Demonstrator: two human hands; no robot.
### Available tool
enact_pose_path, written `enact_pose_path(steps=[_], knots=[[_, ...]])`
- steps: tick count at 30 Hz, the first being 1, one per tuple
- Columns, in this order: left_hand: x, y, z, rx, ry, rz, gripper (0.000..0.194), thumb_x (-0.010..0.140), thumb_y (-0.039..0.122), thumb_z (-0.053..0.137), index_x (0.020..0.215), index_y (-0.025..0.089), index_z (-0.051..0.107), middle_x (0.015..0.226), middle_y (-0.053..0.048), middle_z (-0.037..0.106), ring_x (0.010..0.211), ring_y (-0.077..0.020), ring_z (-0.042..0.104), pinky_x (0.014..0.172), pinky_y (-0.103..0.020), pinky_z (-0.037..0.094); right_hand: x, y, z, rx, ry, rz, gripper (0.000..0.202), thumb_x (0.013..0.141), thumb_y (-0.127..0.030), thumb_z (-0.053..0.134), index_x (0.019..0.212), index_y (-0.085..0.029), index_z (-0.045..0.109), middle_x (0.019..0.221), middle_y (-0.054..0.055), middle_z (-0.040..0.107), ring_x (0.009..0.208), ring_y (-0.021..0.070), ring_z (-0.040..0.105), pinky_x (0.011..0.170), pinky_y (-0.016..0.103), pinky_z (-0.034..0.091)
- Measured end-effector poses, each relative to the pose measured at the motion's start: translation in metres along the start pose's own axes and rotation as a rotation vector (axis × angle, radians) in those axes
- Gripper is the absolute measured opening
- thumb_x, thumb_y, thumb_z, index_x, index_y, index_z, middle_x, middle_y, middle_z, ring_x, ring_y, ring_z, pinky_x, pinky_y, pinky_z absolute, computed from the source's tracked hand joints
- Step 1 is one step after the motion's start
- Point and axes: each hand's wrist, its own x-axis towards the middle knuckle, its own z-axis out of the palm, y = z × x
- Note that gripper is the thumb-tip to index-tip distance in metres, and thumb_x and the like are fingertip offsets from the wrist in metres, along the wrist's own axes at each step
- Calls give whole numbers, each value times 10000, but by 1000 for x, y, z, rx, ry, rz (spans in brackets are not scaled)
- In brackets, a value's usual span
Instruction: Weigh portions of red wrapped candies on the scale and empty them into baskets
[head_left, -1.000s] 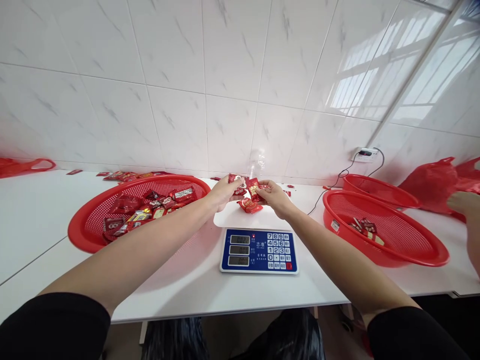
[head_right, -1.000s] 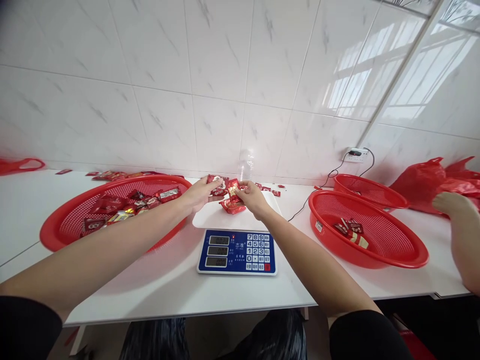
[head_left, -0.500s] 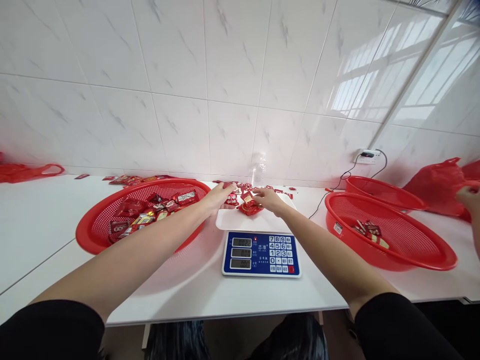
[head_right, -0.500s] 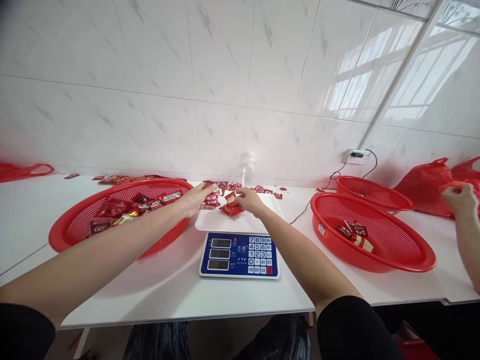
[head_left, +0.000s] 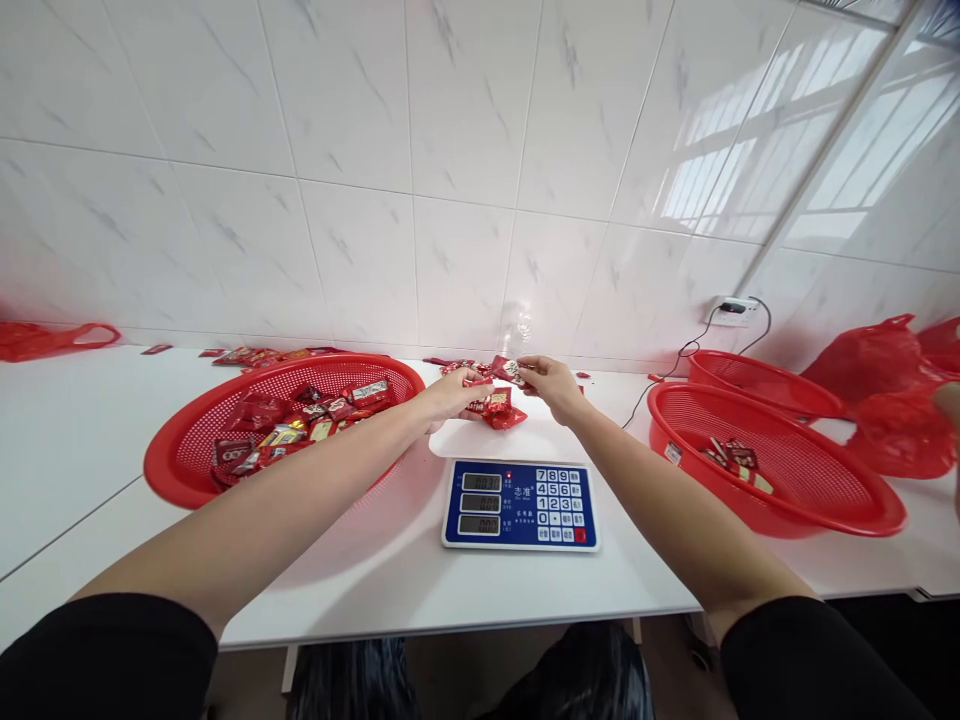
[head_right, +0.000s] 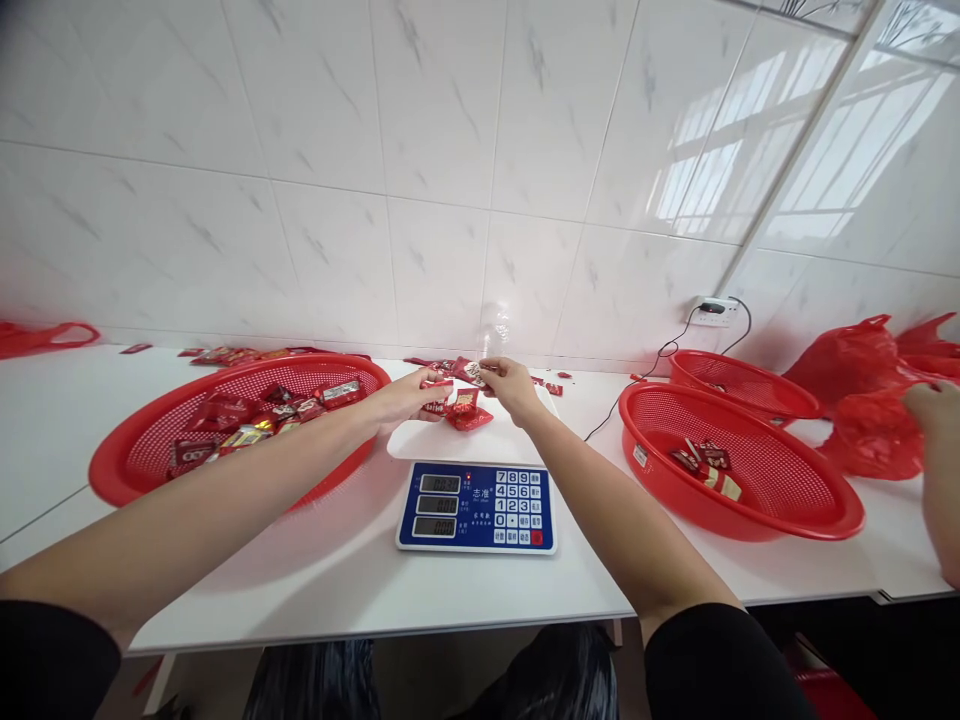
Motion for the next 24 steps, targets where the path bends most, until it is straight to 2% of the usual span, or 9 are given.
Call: enact_pose_path(steps=[2, 4, 6, 9, 12, 14, 17, 20, 24], knots=[[0, -1, -3, -35, 44, -25, 414, 689, 137, 733, 1044, 169, 525, 1104, -104, 633, 938, -194, 652, 747, -290, 575, 5, 8, -13, -43, 72, 30, 244, 794, -255, 637, 1020, -164, 635, 831, 25, 673, 610, 77, 600, 613, 217, 538], [1, -2, -7, -90, 78, -35, 414, 677, 62, 700, 1031, 169, 513, 1104, -96, 628, 932, -176, 649, 774, -289, 573, 7, 18, -24, -110, 111, 66, 245, 810, -245, 614, 1039, -158, 631, 849, 39, 680, 614, 80, 612, 621, 218, 543], [2, -4, -10, -94, 97, -36, 384, 700, 85, 686, 1028, 174, 507, 1083, -91, 633, 899, -176, 653, 738, -299, 584, 5, 27, -32, -201, 101, 102, 240, 821, -232, 590, 1039, -143, 640, 831, 53, 690, 624, 94, 628, 636, 232, 547], [2, -6, -15, 81, 109, -13, 335, 737, 188, 679, 1028, 185, 514, 1036, -87, 648, 811, -194, 664, 602, -297, 585, 1, 36, -36, -370, 20, 127, 202, 785, -238, 623, 956, -152, 686, 821, 60, 710, 716, 149, 663, 706, 284, 545], [4, -4, -18, 330, 110, 15, 306, 779, 277, 643, 1048, 182, 534, 979, -87, 666, 656, -169, 656, 490, -254, 537, -3, 36, -37, -539, -20, 79, 182, 746, -245, 656, 905, -180, 716, 999, 72, 711, 958, 216, 645, 879, 344, 486], [7, -4, -19, 435, 120, 15, 322, 793, 311, 628, 1072, 174, 546, 955, -90, 672, 573, -141, 632, 466, -235, 510, -5, 33, -36, -624, -25, 33, 222, 767, -257, 632, 961, -189, 714, 1105, 76, 685, 1065, 235, 603, 952, 361, 433], [12, -7, -18, 450, 114, -8, 446, 812, 344, 609, 1210, 176, 500, 1052, -117, 657, 581, -131, 641, 500, -227, 515, -9, 25, -32, -703, -56, -15, 285, 815, -295, 580, 1063, -205, 687, 1156, 68, 666, 1064, 223, 601, 945, 349, 430], [18, -14, -18, 543, 145, -5, 625, 820, 331, 596, 1377, 199, 344, 1237, -160, 582, 620, -145, 664, 542, -250, 527, -16, 19, -26, -742, -108, -53, 300, 844, -335, 553, 1092, -218, 675, 1153, 55, 669, 1012, 199, 620, 906, 320, 450], [24, -23, -18, 925, 127, 102, 488, 810, 294, 593, 1278, 195, 495, 1230, -126, 611, 820, -205, 677, 715, -280, 520, -23, 19, -13, -765, -186, -107, 330, 862, -384, 542, 1143, -250, 650, 1159, 35, 669, 1013, 187, 621, 899, 304, 456]])
